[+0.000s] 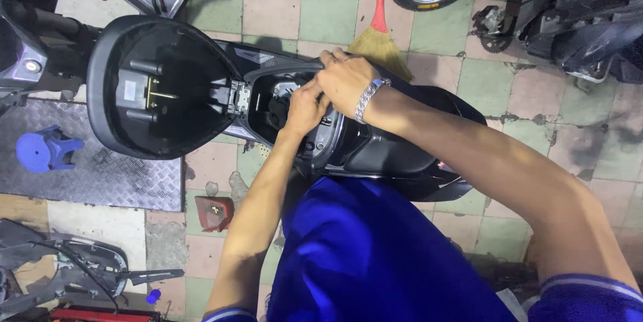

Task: Disassembling motorcycle body panels and working on internal electrical components using a screwdriver and pliers

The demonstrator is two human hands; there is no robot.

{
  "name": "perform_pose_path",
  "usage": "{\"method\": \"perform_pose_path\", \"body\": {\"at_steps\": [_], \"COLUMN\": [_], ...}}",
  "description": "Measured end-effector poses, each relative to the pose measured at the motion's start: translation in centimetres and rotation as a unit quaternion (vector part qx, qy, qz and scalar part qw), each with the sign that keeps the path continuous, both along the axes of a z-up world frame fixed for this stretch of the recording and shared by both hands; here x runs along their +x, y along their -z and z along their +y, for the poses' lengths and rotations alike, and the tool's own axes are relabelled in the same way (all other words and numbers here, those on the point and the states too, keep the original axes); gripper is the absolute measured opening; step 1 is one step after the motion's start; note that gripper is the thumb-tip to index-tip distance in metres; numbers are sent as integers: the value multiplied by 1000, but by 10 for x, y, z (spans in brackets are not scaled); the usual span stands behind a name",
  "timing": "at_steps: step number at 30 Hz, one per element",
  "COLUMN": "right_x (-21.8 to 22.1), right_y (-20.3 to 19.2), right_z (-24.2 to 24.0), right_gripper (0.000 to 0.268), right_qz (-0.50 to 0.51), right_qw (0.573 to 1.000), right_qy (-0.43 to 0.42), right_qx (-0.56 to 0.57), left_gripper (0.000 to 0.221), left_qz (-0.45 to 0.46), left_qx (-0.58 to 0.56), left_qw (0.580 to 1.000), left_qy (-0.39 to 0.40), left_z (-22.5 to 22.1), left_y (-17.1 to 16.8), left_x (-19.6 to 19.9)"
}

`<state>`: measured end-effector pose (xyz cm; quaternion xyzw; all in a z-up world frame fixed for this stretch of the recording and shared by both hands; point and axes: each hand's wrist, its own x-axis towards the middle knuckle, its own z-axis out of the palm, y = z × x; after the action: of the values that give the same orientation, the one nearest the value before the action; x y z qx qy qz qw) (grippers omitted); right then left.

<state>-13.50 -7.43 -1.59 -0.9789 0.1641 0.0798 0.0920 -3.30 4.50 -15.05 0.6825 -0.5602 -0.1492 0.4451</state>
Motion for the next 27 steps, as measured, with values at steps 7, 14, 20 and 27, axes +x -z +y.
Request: {"method": "perform_pose_path", "body": {"at_steps": [7,14,20,27], "right_x": [3,3,-1,-20], "right_y": [-20,-41,-19,-5], "right_z": [-1,6,2,-1], "right_gripper": [27,24,20,22], "right_qz": [20,32,16,21], "right_qw": [998,995,999,1000], "right_qy": [37,30,43,-14], "right_qx": [46,85,-14,10], "left_gripper": [5,10,20,23], "left_qz": [-7,4,-48,77], "left_qx": [1,25,32,151], "left_qw": [1000,1000,997,977], "left_qy": [-29,12,-57,-126], "left_z": [0,0,0,45], "left_y": [32,19,-45,0], "left_x": [1,1,-5,21]}}
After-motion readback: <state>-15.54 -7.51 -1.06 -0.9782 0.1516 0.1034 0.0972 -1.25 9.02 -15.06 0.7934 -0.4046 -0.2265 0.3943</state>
